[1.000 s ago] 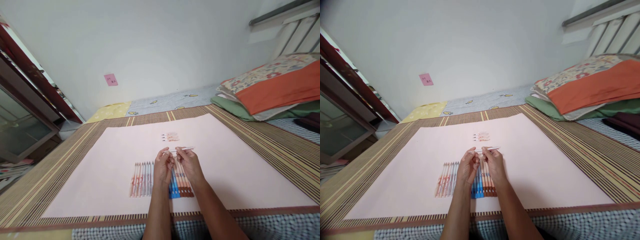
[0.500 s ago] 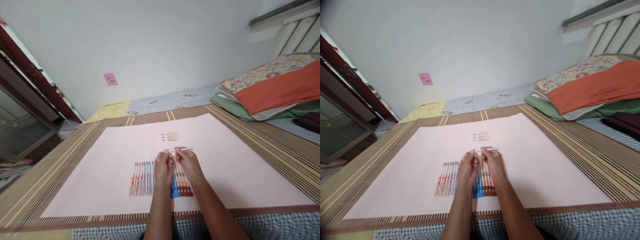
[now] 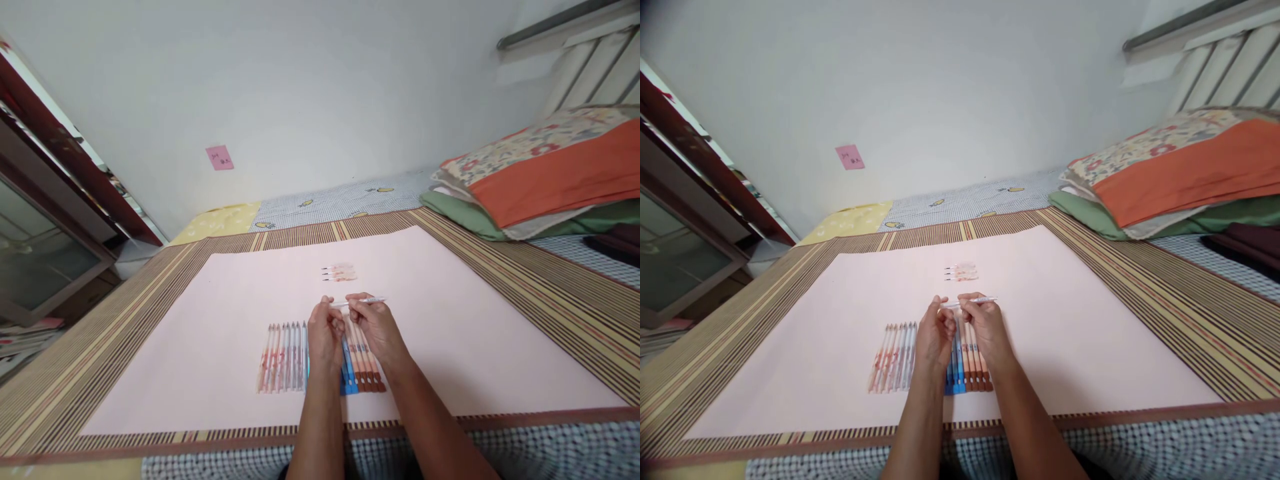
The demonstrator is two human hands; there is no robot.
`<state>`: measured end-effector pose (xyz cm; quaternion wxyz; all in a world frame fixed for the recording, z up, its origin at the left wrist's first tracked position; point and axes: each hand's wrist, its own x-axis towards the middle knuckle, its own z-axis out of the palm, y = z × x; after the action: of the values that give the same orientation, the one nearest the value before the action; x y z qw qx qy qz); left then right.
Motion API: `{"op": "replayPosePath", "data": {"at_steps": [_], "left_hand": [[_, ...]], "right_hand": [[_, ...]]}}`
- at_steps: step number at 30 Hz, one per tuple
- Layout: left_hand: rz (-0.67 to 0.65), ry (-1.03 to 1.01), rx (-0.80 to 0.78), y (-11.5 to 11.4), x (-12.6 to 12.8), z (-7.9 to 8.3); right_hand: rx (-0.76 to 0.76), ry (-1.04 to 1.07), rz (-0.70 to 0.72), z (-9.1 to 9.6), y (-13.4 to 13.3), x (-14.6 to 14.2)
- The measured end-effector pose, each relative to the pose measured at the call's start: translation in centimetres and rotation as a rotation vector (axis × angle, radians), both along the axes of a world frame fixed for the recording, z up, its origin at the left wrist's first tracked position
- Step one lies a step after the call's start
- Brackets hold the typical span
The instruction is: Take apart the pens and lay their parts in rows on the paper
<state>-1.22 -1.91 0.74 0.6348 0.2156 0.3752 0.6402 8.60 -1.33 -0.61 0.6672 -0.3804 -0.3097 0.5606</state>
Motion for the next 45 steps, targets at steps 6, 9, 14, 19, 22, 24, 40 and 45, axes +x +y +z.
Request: {"op": "replayPosePath", "data": {"at_steps": [6, 9, 14, 19, 22, 24, 40, 45], "left_hand": [[0.032, -0.110, -0.024, 0.3, -0.3, -0.2], [0.063, -0.121, -0.060, 0.4, -0.4, -0.4], [0.068, -0.200, -0.122, 0.5, -0.6, -0.3], [0.091, -0.276, -0.167, 0.5, -0.7, -0.4], [0.120, -0.307, -0.186, 0.6, -0.9, -0.2], [0.127, -0.329, -0.197, 0.6, -0.9, -0.1], [0.173, -0.383, -0.173, 0.8, -1.2, 0.2], [0.162, -0.387, -0.161, 0.9, -1.0, 0.0]], "right_hand": [[0.001, 0.040, -0.016, 0.3, 0.0, 0.5], [0.019, 0.038, -0.022, 0.2, 0.1, 0.8], [0.029, 0.081, -0.037, 0.1, 0.2, 1.1], [0.019, 0.157, -0.056, 0.2, 0.1, 1.2], [0.003, 0.250, -0.080, 0.2, 0.2, 1.5], [-0.014, 0.315, -0.086, 0.0, 0.4, 1.7], [-0.003, 0.208, 0.023, -0.1, -0.3, -0.4], [-0.009, 0.101, 0.112, -0.4, -0.9, -2.0]]}}
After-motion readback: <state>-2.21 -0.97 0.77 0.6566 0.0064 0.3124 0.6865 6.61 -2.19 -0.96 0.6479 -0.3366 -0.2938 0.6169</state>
